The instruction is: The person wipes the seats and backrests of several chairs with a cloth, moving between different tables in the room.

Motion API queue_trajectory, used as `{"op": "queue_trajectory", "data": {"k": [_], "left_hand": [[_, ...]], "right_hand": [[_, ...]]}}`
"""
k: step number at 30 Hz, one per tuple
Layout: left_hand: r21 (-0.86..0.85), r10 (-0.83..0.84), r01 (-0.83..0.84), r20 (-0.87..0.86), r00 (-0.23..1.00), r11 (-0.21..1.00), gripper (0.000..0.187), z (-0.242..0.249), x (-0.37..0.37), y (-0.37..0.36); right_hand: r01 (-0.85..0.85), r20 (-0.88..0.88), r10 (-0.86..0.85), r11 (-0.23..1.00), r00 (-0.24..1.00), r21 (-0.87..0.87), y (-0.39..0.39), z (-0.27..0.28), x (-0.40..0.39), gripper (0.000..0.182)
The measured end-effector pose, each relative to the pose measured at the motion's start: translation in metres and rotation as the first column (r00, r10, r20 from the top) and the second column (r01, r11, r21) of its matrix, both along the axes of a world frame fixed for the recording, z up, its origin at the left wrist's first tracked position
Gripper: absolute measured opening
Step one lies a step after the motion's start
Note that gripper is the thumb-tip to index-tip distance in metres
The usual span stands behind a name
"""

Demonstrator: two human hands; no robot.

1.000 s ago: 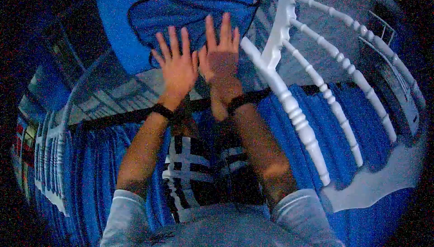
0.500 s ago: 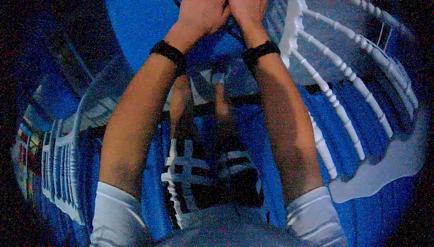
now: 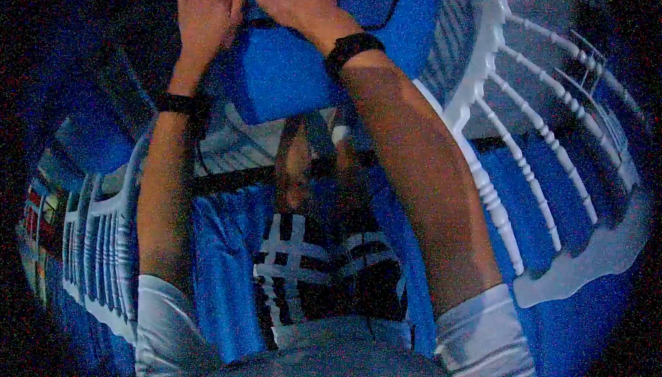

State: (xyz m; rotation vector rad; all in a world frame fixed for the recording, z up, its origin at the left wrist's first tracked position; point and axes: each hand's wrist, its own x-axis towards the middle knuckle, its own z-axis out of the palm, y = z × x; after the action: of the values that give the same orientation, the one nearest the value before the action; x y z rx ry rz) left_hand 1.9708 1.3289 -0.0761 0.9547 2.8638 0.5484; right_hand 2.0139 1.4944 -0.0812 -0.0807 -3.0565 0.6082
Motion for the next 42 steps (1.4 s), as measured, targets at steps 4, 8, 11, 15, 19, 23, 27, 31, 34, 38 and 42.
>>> {"op": "queue_trajectory", "data": {"k": [4,8,11,15,19,23,27,31,34,38,42], "left_hand": [[0.059,0.181,-0.184,0.051,0.982,0.981,0.06,-0.009,0.029,0.005],[-0.006,0.247,-0.247,0.029,0.969,0.969,0.059,-0.001,0.057,0.003],[0.063,0.257,-0.258,0.037,0.966,0.964,0.063,-0.009,0.087,-0.004],[0.005,0.309,-0.311,0.104,0.945,0.95,0.065,-0.006,0.137,-0.021],[-0.059,0.38,-0.376,0.183,0.907,0.925,0.064,-0.004,0.2,-0.041],[-0.024,0.389,-0.396,0.244,0.888,0.918,0.069,0.01,0.262,-0.051],[0.147,0.239,-0.386,0.576,0.782,0.911,0.064,0.043,0.303,-0.069],[0.127,-0.151,0.082,0.83,0.537,0.988,0.042,0.081,0.307,-0.105],[-0.141,0.087,0.081,0.878,0.471,0.987,0.036,0.138,0.324,-0.12],[-0.175,0.227,-0.147,0.818,0.528,0.973,0.04,0.185,0.373,-0.181],[-0.28,0.305,-0.13,0.781,0.545,0.951,0.036,0.26,0.416,-0.227]], "right_hand": [[-0.06,-0.054,0.062,0.998,0.997,0.031,-0.013,-0.004,0.009,0.067],[-0.127,0.03,0.126,0.992,0.992,0.027,-0.019,0.008,0.031,0.063],[-0.14,-0.007,0.141,0.989,0.99,0.048,-0.026,0.001,0.07,0.071],[-0.177,0.087,0.176,0.984,0.981,0.007,-0.04,0.008,0.119,0.065],[-0.229,0.19,0.225,0.973,0.956,-0.001,-0.061,0.012,0.175,0.064],[-0.271,0.206,0.29,0.956,0.935,-0.115,-0.062,0.023,0.223,0.067],[-0.376,0.213,0.392,0.92,0.895,-0.113,-0.04,0.031,0.264,0.068],[-0.327,0.167,0.326,0.945,0.931,-0.019,0.022,0.033,0.309,0.051],[-0.16,0.359,0.101,0.978,0.928,0.138,0.052,0.051,0.361,0.041],[0.211,0.835,-0.143,0.977,0.531,0.033,0.09,0.087,0.447,0.031],[0.424,0.735,-0.259,0.905,0.626,-0.042,0.113,0.128,0.597,0.024]]}}
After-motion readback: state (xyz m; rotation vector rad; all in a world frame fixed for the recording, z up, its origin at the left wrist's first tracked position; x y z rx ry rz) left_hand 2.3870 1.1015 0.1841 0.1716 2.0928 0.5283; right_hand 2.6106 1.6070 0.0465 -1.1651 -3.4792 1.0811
